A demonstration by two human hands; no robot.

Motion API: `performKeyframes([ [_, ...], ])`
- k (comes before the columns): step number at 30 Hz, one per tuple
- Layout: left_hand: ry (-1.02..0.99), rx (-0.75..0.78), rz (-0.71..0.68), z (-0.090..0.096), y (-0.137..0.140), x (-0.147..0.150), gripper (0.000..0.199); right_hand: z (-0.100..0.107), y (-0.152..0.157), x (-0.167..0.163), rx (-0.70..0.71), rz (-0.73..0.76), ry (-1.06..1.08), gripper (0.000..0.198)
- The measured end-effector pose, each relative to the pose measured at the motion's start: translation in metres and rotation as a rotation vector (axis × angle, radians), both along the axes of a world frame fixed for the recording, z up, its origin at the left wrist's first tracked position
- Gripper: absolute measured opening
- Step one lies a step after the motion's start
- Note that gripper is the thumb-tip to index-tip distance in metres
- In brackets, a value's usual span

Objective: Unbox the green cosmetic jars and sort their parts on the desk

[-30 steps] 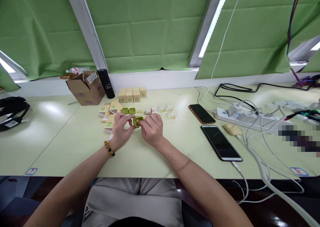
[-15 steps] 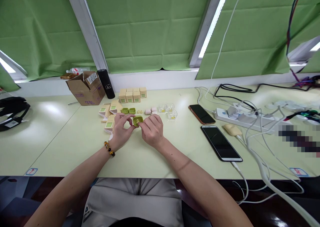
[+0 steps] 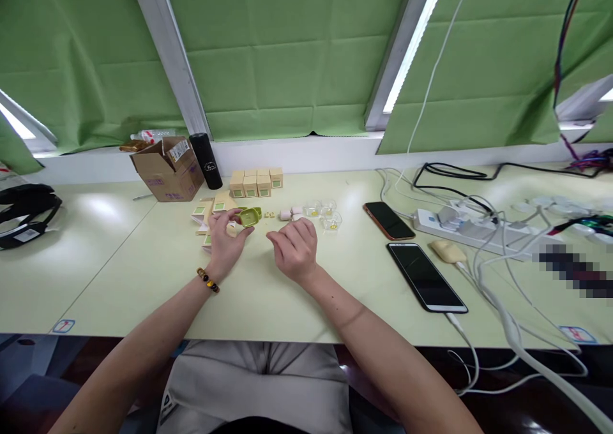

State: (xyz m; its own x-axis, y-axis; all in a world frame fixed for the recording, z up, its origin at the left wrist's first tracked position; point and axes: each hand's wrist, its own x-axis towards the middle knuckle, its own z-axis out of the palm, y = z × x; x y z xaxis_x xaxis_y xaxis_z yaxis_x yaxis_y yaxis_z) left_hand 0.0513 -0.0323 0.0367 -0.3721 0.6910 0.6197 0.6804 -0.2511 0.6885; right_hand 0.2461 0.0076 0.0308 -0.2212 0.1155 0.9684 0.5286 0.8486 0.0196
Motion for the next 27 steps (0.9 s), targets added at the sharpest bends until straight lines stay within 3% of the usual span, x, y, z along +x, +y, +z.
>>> performKeyframes([
  [5, -0.092, 0.006, 0.051, 0.002, 0.005, -0.008, 0.044, -0.007, 0.026, 0.003, -0.257, -0.077, -0.057, 0.017],
  [11, -0.187, -0.013, 0.040, 0.004, 0.004, -0.009, 0.045, -0.025, 0.059, -0.010, -0.482, -0.170, -0.273, 0.018],
  [19, -0.236, 0.035, -0.036, 0.006, 0.001, -0.008, 0.049, -0.034, 0.082, -0.029, -0.568, -0.233, -0.382, 0.021],
  [27, -0.322, 0.041, -0.118, 0.009, -0.002, -0.004, 0.034, -0.029, 0.069, -0.026, -0.538, -0.237, -0.318, 0.018],
])
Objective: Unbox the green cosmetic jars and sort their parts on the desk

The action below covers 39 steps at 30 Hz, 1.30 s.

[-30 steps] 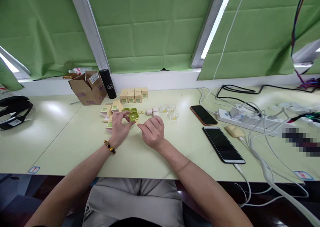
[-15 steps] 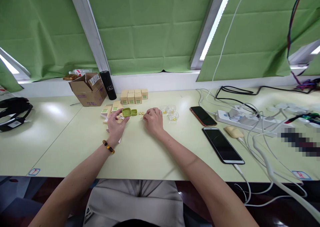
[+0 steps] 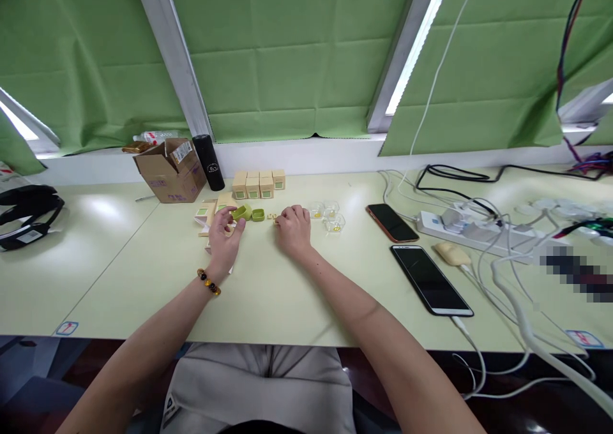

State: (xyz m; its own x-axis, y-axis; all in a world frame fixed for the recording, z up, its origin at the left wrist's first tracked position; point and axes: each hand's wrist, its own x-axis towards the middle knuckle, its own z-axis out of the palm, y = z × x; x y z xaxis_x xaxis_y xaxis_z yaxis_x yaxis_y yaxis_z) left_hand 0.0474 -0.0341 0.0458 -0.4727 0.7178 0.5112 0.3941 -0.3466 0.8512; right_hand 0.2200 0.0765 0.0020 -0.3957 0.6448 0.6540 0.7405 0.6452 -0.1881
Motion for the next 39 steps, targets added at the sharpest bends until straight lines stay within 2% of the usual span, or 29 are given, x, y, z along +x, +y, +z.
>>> performKeyframes([
  [5, -0.330, 0.007, -0.278, -0.002, 0.005, 0.001, 0.029, 0.002, -0.034, 0.008, -0.016, 0.151, -0.073, 0.019],
  [10, -0.729, -0.094, -0.564, -0.003, 0.008, 0.001, 0.029, -0.006, -0.067, 0.013, -0.069, 0.308, -0.140, 0.021],
  [14, -0.923, -0.167, -0.584, 0.002, 0.008, 0.000, 0.027, -0.005, -0.068, 0.017, -0.166, 0.337, -0.094, 0.020],
  [17, -0.942, -0.183, -0.566, 0.004, 0.008, -0.002, 0.029, -0.001, -0.065, 0.019, -0.250, 0.316, -0.045, 0.020],
  [22, -0.772, -0.230, -0.474, 0.004, 0.009, -0.004, 0.041, 0.002, -0.065, 0.020, -0.282, 0.308, -0.044, 0.020],
  [25, -0.630, -0.159, -0.455, 0.001, 0.008, -0.005, 0.038, 0.002, -0.067, 0.019, -0.280, 0.315, -0.063, 0.021],
  [27, -0.446, -0.105, -0.411, 0.000, 0.008, -0.007, 0.035, 0.002, -0.068, 0.019, -0.278, 0.320, -0.071, 0.022],
  [31, 0.116, -0.045, -0.151, 0.001, 0.007, -0.010, 0.022, 0.003, -0.067, 0.018, -0.278, 0.330, -0.081, 0.021],
  [33, 0.357, -0.036, -0.080, 0.001, 0.007, -0.009, 0.015, 0.003, -0.067, 0.018, -0.280, 0.332, -0.082, 0.021],
  [36, 0.572, -0.076, -0.061, 0.000, 0.011, -0.006, 0.016, 0.003, -0.067, 0.018, -0.273, 0.327, -0.089, 0.021],
  [39, 0.666, -0.144, -0.035, -0.004, 0.017, -0.004, 0.017, 0.002, -0.066, 0.018, -0.260, 0.324, -0.102, 0.021],
])
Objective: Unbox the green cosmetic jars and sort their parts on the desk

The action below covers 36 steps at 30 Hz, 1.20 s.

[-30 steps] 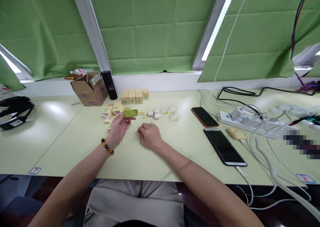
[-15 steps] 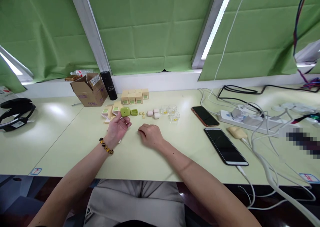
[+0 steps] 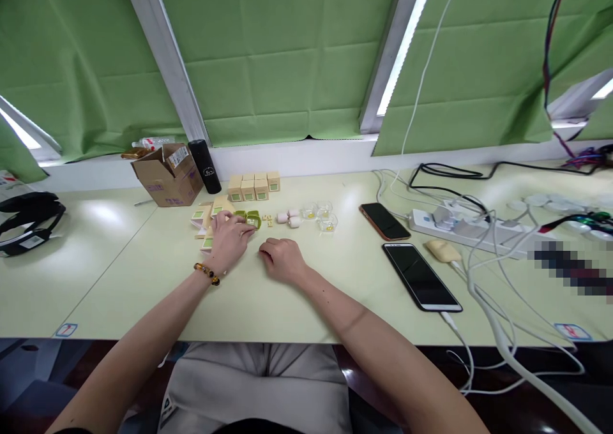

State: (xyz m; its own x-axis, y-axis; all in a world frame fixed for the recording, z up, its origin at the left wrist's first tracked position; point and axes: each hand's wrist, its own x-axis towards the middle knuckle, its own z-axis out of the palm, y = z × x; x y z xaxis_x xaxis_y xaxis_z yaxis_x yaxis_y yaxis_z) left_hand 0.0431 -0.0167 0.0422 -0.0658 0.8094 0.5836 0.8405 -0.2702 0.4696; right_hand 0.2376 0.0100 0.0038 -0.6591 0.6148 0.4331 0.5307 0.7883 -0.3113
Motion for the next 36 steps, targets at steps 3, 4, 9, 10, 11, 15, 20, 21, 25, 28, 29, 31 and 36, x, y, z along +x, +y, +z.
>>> performKeyframes([
  [3, 0.064, -0.052, 0.016, -0.004, 0.008, 0.000, 0.023, -0.001, 0.000, -0.001, 0.009, 0.002, -0.005, 0.021],
  [4, 0.085, -0.067, 0.021, -0.004, 0.011, 0.000, 0.025, -0.002, 0.000, -0.001, 0.011, 0.003, -0.005, 0.021],
  [9, 0.071, -0.093, -0.004, -0.005, 0.024, -0.002, 0.039, -0.002, 0.001, -0.001, 0.013, 0.004, -0.012, 0.020],
  [10, 0.053, -0.091, -0.008, -0.005, 0.026, -0.002, 0.043, -0.002, 0.001, -0.001, 0.012, 0.003, -0.015, 0.020],
  [11, 0.039, -0.088, -0.007, -0.005, 0.028, -0.002, 0.047, -0.001, 0.001, -0.001, 0.012, 0.003, -0.018, 0.020],
  [15, 0.050, -0.095, 0.004, -0.007, 0.035, -0.002, 0.056, -0.001, 0.001, -0.001, 0.007, 0.005, -0.026, 0.020],
  [20, 0.036, -0.090, 0.016, -0.011, 0.037, -0.001, 0.052, -0.004, 0.002, -0.001, 0.005, 0.006, -0.031, 0.021],
  [21, 0.018, -0.092, 0.014, -0.011, 0.036, -0.001, 0.050, -0.004, 0.003, -0.001, 0.008, 0.005, -0.033, 0.022],
  [25, 0.017, -0.116, 0.020, -0.008, 0.032, -0.005, 0.044, -0.004, 0.002, -0.001, 0.012, 0.001, -0.042, 0.022],
  [28, 0.074, -0.087, 0.039, -0.001, 0.026, -0.011, 0.033, -0.002, 0.001, -0.001, 0.005, -0.002, -0.045, 0.022],
  [29, 0.093, -0.074, 0.048, 0.002, 0.024, -0.014, 0.028, -0.001, 0.001, -0.001, 0.003, -0.003, -0.046, 0.022],
  [31, 0.118, -0.054, 0.075, 0.008, 0.020, -0.019, 0.023, 0.000, 0.000, -0.001, 0.001, -0.001, -0.049, 0.022],
  [36, 0.130, -0.048, 0.122, 0.014, 0.008, -0.025, 0.030, 0.000, 0.000, -0.001, 0.004, 0.004, -0.046, 0.022],
])
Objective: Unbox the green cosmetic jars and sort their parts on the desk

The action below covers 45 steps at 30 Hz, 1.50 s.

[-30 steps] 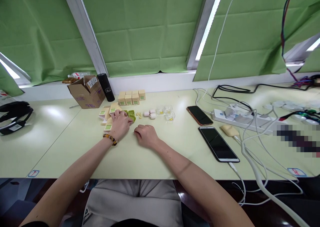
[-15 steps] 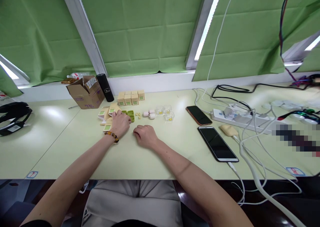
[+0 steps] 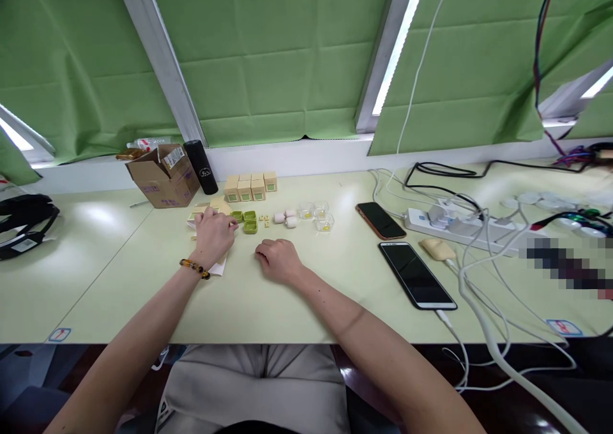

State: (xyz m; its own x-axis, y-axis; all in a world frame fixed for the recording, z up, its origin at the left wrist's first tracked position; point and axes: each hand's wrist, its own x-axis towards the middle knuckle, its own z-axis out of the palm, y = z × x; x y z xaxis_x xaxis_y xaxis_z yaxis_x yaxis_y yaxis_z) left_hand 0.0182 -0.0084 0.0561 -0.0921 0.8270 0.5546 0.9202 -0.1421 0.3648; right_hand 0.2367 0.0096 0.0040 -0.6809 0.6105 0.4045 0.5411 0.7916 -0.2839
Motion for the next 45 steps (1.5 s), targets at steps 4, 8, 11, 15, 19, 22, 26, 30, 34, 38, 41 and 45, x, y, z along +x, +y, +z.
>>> performKeyframes([
  [4, -0.035, 0.022, 0.013, 0.000, -0.009, -0.005, 0.031, -0.001, 0.001, 0.000, 0.002, -0.008, 0.002, 0.022],
  [8, -0.021, 0.072, 0.045, 0.003, -0.015, -0.018, 0.024, 0.000, 0.001, 0.000, -0.003, -0.004, 0.001, 0.022],
  [11, 0.035, 0.065, 0.065, 0.003, -0.017, -0.025, 0.023, -0.001, 0.001, 0.001, -0.001, 0.002, 0.012, 0.022],
  [15, 0.163, 0.017, -0.046, 0.000, -0.020, -0.016, 0.026, -0.005, 0.003, 0.002, 0.011, -0.009, 0.081, 0.020],
  [19, 0.283, 0.004, -0.165, -0.004, -0.026, 0.004, 0.030, 0.003, 0.015, 0.005, 0.012, -0.078, 0.188, 0.018],
  [22, 0.321, -0.033, -0.251, -0.006, -0.031, 0.015, 0.032, 0.023, 0.037, 0.007, 0.016, -0.203, 0.272, 0.018],
  [26, 0.364, -0.078, -0.348, -0.004, -0.034, 0.019, 0.036, 0.056, 0.083, 0.008, 0.065, -0.310, 0.204, 0.024],
  [30, 0.367, -0.086, -0.362, -0.005, -0.035, 0.019, 0.036, 0.068, 0.130, 0.005, 0.138, -0.373, 0.054, 0.034],
  [34, 0.367, -0.088, -0.374, -0.007, -0.034, 0.021, 0.035, 0.062, 0.163, -0.003, 0.202, -0.398, -0.119, 0.044],
  [38, 0.356, -0.060, -0.380, -0.007, -0.032, 0.021, 0.035, 0.060, 0.184, -0.014, 0.205, -0.445, -0.205, 0.050],
  [41, 0.331, -0.033, -0.379, -0.006, -0.031, 0.020, 0.036, 0.061, 0.197, -0.023, 0.183, -0.460, -0.248, 0.049],
  [45, 0.321, -0.018, -0.382, -0.007, -0.030, 0.017, 0.035, 0.060, 0.211, -0.035, 0.154, -0.460, -0.302, 0.061],
])
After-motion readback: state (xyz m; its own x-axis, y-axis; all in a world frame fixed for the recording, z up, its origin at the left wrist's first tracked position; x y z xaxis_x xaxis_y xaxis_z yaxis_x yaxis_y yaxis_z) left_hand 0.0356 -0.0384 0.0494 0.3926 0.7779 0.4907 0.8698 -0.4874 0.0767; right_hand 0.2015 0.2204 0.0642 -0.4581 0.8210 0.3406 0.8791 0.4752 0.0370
